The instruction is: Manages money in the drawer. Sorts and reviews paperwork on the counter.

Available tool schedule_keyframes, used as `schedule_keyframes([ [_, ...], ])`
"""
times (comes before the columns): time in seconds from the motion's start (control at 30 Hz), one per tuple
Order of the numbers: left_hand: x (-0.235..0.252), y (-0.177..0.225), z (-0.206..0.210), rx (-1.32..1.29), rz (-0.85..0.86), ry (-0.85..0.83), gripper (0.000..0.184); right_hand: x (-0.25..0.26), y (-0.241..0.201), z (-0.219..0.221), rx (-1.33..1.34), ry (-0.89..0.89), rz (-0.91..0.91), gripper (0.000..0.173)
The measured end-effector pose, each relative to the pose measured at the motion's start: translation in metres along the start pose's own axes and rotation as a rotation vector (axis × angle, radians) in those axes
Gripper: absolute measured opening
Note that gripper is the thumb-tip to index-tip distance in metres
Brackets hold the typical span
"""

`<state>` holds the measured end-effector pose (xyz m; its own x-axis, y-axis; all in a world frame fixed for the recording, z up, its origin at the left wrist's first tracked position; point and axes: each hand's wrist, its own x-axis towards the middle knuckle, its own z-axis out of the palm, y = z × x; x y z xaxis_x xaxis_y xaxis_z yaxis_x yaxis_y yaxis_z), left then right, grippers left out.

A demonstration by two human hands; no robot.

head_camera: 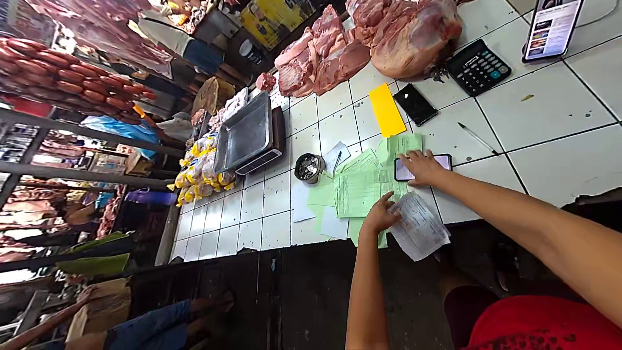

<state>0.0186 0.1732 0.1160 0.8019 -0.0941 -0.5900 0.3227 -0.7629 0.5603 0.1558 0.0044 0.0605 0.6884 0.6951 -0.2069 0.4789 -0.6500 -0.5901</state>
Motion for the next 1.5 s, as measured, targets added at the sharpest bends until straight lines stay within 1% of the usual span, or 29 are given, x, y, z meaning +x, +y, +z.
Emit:
schedule_keyframes([
  [0.07,-0.014,0.001,0.007,-0.098,0.059,0.028,0.035,-0.020,-0.005,-0.001,0.111,0.026,-0.123,0.089],
  [0.1,-0.019,0.003,0.011,-0.153,0.110,0.053,0.035,-0.037,-0.014,-0.008,0.202,-0.037,-0.166,0.087],
  [0.17,-0.025,0.005,0.023,-0.281,0.258,0.130,0.035,-0.074,-0.023,-0.018,0.440,-0.210,-0.176,0.084],
  [0.2,-0.026,0.006,0.031,-0.351,0.324,0.176,0.034,-0.093,-0.022,-0.022,0.529,-0.296,-0.134,0.075],
  [0.27,-0.025,0.011,0.050,-0.463,0.390,0.289,0.030,-0.124,-0.003,-0.023,0.650,-0.320,-0.010,0.042],
  [0.3,-0.026,0.015,0.063,-0.508,0.383,0.358,0.031,-0.139,0.010,-0.024,0.691,-0.271,0.073,0.032],
  [0.37,-0.033,0.028,0.092,-0.601,0.267,0.441,0.041,-0.163,0.044,-0.029,0.699,-0.045,0.285,0.032],
  [0.4,-0.037,0.035,0.110,-0.646,0.197,0.427,0.040,-0.171,0.065,-0.033,0.660,0.087,0.393,0.035],
  [0.43,-0.040,0.039,0.131,-0.669,0.142,0.337,0.036,-0.179,0.087,-0.035,0.601,0.201,0.478,0.038],
  [0.47,-0.041,0.041,0.154,-0.633,0.095,0.189,0.034,-0.188,0.107,-0.037,0.535,0.284,0.541,0.040],
  [0.5,-0.035,0.040,0.178,-0.523,0.048,0.029,0.034,-0.196,0.123,-0.039,0.477,0.341,0.587,0.041],
  [0.53,-0.025,0.038,0.204,-0.370,0.002,-0.082,0.040,-0.204,0.136,-0.040,0.429,0.380,0.619,0.043],
  [0.57,-0.012,0.034,0.231,-0.205,-0.045,-0.114,0.049,-0.212,0.145,-0.039,0.399,0.409,0.638,0.044],
  [0.63,0.017,0.019,0.274,0.102,-0.136,-0.061,0.062,-0.221,0.154,-0.039,0.398,0.461,0.659,0.045],
  [0.67,0.032,0.009,0.290,0.218,-0.171,-0.053,0.062,-0.222,0.156,-0.038,0.417,0.488,0.666,0.044],
  [0.73,0.055,-0.003,0.308,0.377,-0.193,-0.065,0.053,-0.222,0.161,-0.036,0.449,0.514,0.677,0.042],
  [0.8,0.063,-0.004,0.315,0.401,-0.190,0.012,0.044,-0.222,0.166,-0.034,0.467,0.517,0.684,0.043],
  [0.83,0.064,0.001,0.317,0.353,-0.186,0.100,0.041,-0.221,0.168,-0.035,0.489,0.511,0.683,0.044],
  [0.87,0.063,0.007,0.318,0.251,-0.186,0.219,0.039,-0.220,0.171,-0.036,0.531,0.502,0.678,0.044],
  [0.9,0.061,0.012,0.318,0.079,-0.223,0.318,0.039,-0.220,0.174,-0.036,0.594,0.496,0.666,0.042],
  [0.97,0.062,0.021,0.320,-0.361,-0.412,0.441,0.041,-0.224,0.181,-0.034,0.740,0.474,0.623,0.038],
  [1.0,0.062,0.024,0.321,-0.431,-0.491,0.477,0.044,-0.226,0.183,-0.033,0.792,0.462,0.594,0.038],
  [1.03,0.063,0.028,0.322,-0.338,-0.512,0.476,0.046,-0.228,0.184,-0.033,0.818,0.454,0.561,0.039],
  [1.07,0.064,0.031,0.324,-0.153,-0.480,0.453,0.048,-0.228,0.184,-0.033,0.819,0.449,0.536,0.039],
  [1.13,0.069,0.031,0.330,0.133,-0.341,0.402,0.047,-0.228,0.183,-0.033,0.784,0.450,0.519,0.035],
  [1.23,0.079,0.031,0.334,0.320,-0.266,0.359,0.042,-0.228,0.185,-0.033,0.737,0.434,0.522,0.029],
  [1.3,0.078,0.032,0.332,0.378,-0.258,0.297,0.039,-0.229,0.187,-0.032,0.721,0.431,0.504,0.027],
  [1.4,0.073,0.037,0.317,0.356,-0.354,0.108,0.044,-0.225,0.192,-0.031,0.740,0.473,0.500,0.027],
  [1.5,0.073,0.052,0.302,0.282,-0.436,0.081,0.040,-0.224,0.189,-0.033,0.825,0.445,0.520,0.027],
])
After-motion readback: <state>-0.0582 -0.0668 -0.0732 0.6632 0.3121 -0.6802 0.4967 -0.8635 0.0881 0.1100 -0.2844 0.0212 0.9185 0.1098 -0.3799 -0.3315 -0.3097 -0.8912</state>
